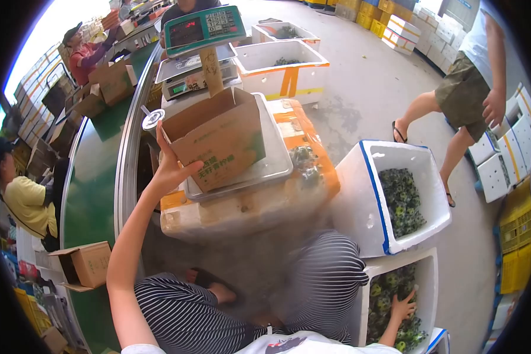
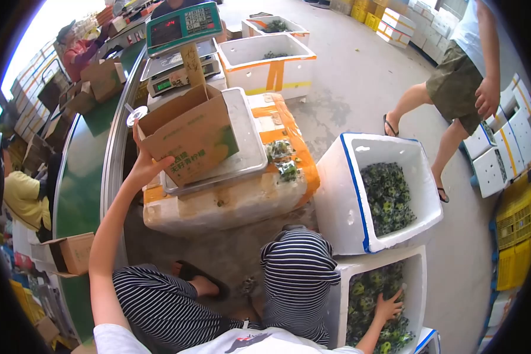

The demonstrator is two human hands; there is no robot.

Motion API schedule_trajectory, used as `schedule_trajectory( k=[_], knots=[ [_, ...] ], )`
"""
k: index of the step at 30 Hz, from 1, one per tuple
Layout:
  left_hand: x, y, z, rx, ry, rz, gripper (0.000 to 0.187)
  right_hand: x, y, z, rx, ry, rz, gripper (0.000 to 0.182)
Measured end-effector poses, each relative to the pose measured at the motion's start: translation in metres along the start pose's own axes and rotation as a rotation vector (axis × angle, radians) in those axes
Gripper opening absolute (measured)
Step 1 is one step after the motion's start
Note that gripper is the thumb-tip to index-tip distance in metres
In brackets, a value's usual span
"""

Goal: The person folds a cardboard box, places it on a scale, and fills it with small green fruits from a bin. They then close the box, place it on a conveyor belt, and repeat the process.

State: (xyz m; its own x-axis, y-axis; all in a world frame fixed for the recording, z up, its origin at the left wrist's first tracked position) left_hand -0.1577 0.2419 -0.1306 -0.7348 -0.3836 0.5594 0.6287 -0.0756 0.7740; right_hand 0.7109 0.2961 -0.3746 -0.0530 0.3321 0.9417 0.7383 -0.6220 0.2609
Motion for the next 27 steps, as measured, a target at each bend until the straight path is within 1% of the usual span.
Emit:
schedule_trajectory(
  k=[2, 3, 4, 5, 7, 8, 9, 11, 12, 14, 15, 17, 18, 20, 21, 22, 23, 25, 27],
  knots=[
    [0.002, 0.003, -0.002, 0.005, 0.005, -0.009, 0.128, 0.000, -0.002, 0.017, -0.044, -0.016, 0.024, 0.088],
    [0.000, 0.004, -0.001, 0.009, 0.012, -0.039, 0.128, 0.002, -0.010, 0.018, -0.042, -0.056, 0.036, 0.086],
    [0.002, -0.004, -0.001, -0.008, 0.020, 0.143, 0.125, 0.012, -0.017, 0.021, -0.043, -0.086, 0.043, 0.083],
    [0.001, -0.008, -0.002, 0.016, 0.005, 0.042, 0.125, 0.022, -0.016, 0.026, -0.045, -0.108, 0.045, 0.081],
    [-0.006, -0.008, -0.004, 0.066, -0.025, -0.164, 0.123, 0.024, -0.026, 0.016, -0.096, -0.001, 0.058, 0.069],
    [-0.008, -0.003, -0.004, 0.075, -0.026, -0.223, 0.123, 0.020, -0.027, 0.010, -0.070, 0.022, 0.105, 0.063],
    [-0.010, -0.007, -0.004, 0.082, -0.041, -0.226, 0.123, 0.018, -0.028, -0.003, -0.005, 0.067, 0.039, 0.062],
    [-0.009, -0.017, -0.006, 0.107, -0.056, -0.224, 0.123, -0.028, -0.021, 0.000, 0.071, 0.089, 0.086, 0.069],
    [-0.010, -0.005, -0.006, 0.111, -0.031, -0.278, 0.124, -0.019, -0.020, -0.006, 0.053, 0.104, 0.132, 0.071],
    [-0.007, -0.005, -0.005, 0.061, -0.010, -0.184, 0.124, -0.018, -0.022, -0.002, 0.042, 0.133, 0.237, 0.075],
    [-0.005, -0.006, -0.005, 0.039, -0.003, -0.133, 0.124, -0.017, -0.028, 0.004, 0.067, 0.161, 0.179, 0.082],
    [-0.002, -0.015, -0.003, 0.035, 0.001, -0.105, 0.125, 0.004, -0.040, 0.000, 0.111, 0.146, 0.215, 0.082],
    [-0.003, -0.025, -0.001, 0.033, -0.011, -0.090, 0.125, 0.014, -0.043, -0.005, 0.142, 0.097, 0.273, 0.077],
    [-0.002, -0.020, -0.002, 0.023, -0.006, -0.093, 0.125, 0.005, -0.039, 0.007, 0.308, 0.189, 0.335, 0.072],
    [-0.002, -0.014, -0.001, 0.014, -0.008, -0.060, 0.125, 0.012, -0.042, 0.004, 0.393, 0.241, 0.364, 0.070],
    [-0.002, -0.007, -0.001, 0.005, -0.007, -0.031, 0.124, 0.015, -0.040, 0.004, 0.392, 0.264, 0.404, 0.062],
    [-0.001, -0.004, -0.001, -0.004, -0.006, -0.005, 0.124, 0.013, -0.044, 0.005, 0.399, 0.229, 0.411, 0.062],
    [-0.001, -0.006, -0.004, 0.005, 0.012, -0.066, 0.123, 0.011, -0.041, 0.004, 0.405, 0.156, 0.414, 0.063],
    [-0.002, -0.008, -0.004, 0.010, 0.013, -0.094, 0.123, 0.007, -0.039, -0.001, 0.383, 0.070, 0.462, 0.068]
  ],
)
Point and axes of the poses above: each hand's wrist, its own z-axis towards the middle knuckle, its own x-axis out of the back of the hand, y = z × x, the point moved 8 cm from there along z, towards the middle knuckle, and after that the axes turned 7 degrees about -y, right-handed, at the moved point
